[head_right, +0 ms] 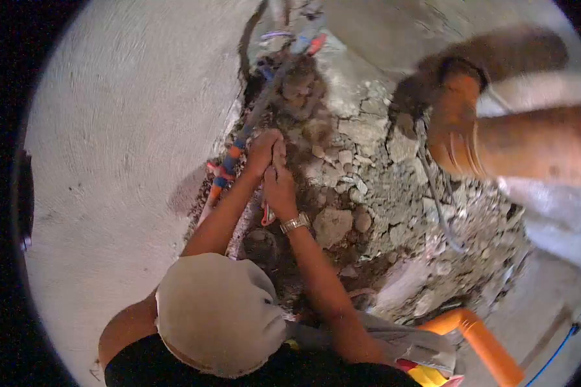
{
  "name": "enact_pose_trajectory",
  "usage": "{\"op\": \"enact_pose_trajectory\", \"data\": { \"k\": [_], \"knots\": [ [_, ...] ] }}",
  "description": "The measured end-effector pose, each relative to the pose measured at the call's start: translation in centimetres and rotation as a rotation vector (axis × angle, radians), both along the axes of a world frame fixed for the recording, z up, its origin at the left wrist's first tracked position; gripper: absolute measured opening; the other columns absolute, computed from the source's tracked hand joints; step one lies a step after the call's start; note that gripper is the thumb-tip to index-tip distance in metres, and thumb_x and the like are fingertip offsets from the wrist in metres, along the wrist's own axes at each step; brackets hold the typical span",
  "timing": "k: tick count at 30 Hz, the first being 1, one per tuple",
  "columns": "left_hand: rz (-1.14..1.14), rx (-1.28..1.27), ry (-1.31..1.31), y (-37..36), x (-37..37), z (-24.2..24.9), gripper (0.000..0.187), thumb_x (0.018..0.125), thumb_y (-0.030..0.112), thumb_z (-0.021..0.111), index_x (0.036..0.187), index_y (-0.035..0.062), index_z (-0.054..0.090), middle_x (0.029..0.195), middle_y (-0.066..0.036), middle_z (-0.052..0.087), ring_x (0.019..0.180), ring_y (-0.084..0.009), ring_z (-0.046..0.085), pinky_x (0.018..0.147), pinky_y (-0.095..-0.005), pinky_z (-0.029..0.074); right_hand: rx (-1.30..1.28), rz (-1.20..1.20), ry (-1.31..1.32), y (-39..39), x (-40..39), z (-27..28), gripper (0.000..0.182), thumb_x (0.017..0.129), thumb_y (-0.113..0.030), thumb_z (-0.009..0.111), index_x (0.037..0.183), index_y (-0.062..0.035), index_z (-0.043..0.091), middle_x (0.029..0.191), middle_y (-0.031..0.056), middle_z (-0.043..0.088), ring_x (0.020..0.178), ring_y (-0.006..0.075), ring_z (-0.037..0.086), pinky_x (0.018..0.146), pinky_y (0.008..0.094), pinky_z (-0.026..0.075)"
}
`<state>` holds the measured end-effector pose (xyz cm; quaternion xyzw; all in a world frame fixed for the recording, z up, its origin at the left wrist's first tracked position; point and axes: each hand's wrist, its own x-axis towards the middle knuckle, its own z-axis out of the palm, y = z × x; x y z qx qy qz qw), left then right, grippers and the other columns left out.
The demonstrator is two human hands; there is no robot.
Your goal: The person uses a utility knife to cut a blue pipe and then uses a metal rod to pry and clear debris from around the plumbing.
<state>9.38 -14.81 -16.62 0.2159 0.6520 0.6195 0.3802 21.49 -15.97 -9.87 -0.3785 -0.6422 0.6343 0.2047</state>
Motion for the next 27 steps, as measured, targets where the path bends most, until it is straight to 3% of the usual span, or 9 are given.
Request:
{"op": "enact_pose_trajectory", "data": {
  "k": [4,7,10,13,16,20,21,24,27],
  "knots": [
    [-0.102,-0.115,-0.140,-0.1,-0.8,1.0,0.031,0.095,0.030,0.042,0.088,0.0028,0.055,0.081,-0.006,0.058,0.071,-0.0149,0.056,0.069,-0.0299,0.044,-0.267,0.089,-0.113,0.8,-1.6,-0.4,0.051,0.090,-0.013,0.042,0.140,-0.0028,0.033,0.124,0.0179,0.055,0.073,0.0172,0.057,0.069,0.0276,0.047],
    [-0.158,0.016,-0.123,-2.7,1.0,-0.4,0.034,0.095,0.033,0.039,0.094,0.0038,0.055,0.084,-0.009,0.058,0.074,-0.0170,0.057,0.071,-0.0306,0.045,0.305,-0.010,0.075,0.0,-1.3,-2.0,0.051,0.091,-0.013,0.044,0.139,-0.0013,0.034,0.130,0.0142,0.051,0.078,0.0154,0.057,0.067,0.0242,0.046],
    [0.043,0.017,0.568,-0.7,0.4,-1.6,0.035,0.095,0.035,0.039,0.099,0.0039,0.055,0.086,-0.015,0.059,0.080,-0.0245,0.059,0.076,-0.0349,0.045,0.111,0.044,0.000,0.1,-1.3,-0.8,0.052,0.093,-0.012,0.040,0.142,0.0006,0.025,0.147,0.0204,0.027,0.134,0.0273,0.032,0.107,0.0337,0.027],
    [0.025,-0.190,0.090,-0.3,0.2,2.0,0.038,0.094,0.036,0.041,0.104,0.0027,0.055,0.093,-0.020,0.060,0.089,-0.0321,0.059,0.082,-0.0397,0.044,-0.837,-0.110,0.007,0.9,-2.4,3.6,0.052,0.094,-0.012,0.039,0.141,0.0027,0.024,0.152,0.0168,0.012,0.141,0.0226,0.007,0.112,0.0321,0.011],
    [-0.109,-0.086,-0.063,-1.7,0.9,-0.4,0.042,0.094,0.039,0.041,0.108,0.0019,0.055,0.096,-0.021,0.060,0.092,-0.0342,0.059,0.083,-0.0404,0.043,0.209,0.118,-0.137,0.2,-1.6,1.8,0.048,0.092,-0.013,0.043,0.138,0.0003,0.035,0.127,0.0163,0.052,0.089,0.0176,0.059,0.070,0.0240,0.047],
    [0.072,-0.098,0.372,-0.9,0.8,1.2,0.041,0.094,0.039,0.040,0.108,0.0032,0.055,0.092,-0.016,0.060,0.088,-0.0280,0.059,0.081,-0.0369,0.044,-0.227,0.016,-0.045,0.8,-1.8,0.6,0.047,0.091,-0.012,0.045,0.137,-0.0022,0.039,0.091,0.0084,0.061,0.067,0.0111,0.057,0.058,0.0218,0.045],
    [0.051,-0.150,0.178,-1.1,1.0,2.1,0.039,0.095,0.037,0.040,0.107,0.0034,0.056,0.090,-0.014,0.060,0.087,-0.0265,0.059,0.080,-0.0358,0.044,-0.445,0.032,-0.033,1.3,-1.7,0.8,0.046,0.091,-0.012,0.045,0.136,-0.0025,0.041,0.083,0.0057,0.060,0.064,0.0097,0.055,0.057,0.0216,0.044],
    [-0.016,-0.130,-0.033,-1.5,0.9,1.8,0.039,0.095,0.036,0.039,0.107,0.0036,0.056,0.091,-0.013,0.060,0.086,-0.0251,0.059,0.079,-0.0345,0.044,-0.105,0.008,-0.047,-1.0,-0.7,0.9,0.050,0.095,-0.015,0.043,0.142,-0.0043,0.030,0.068,0.0040,0.054,0.050,0.0093,0.049,0.043,0.0254,0.041],
    [-0.091,-0.127,-0.087,-1.7,1.2,0.7,0.040,0.096,0.037,0.039,0.109,0.0029,0.055,0.095,-0.013,0.060,0.089,-0.0247,0.059,0.080,-0.0341,0.044,-0.218,0.006,-0.078,0.8,-2.1,1.2,0.049,0.095,-0.015,0.042,0.142,-0.0061,0.031,0.068,0.0035,0.052,0.049,0.0082,0.047,0.039,0.0253,0.039]
  ]
}}
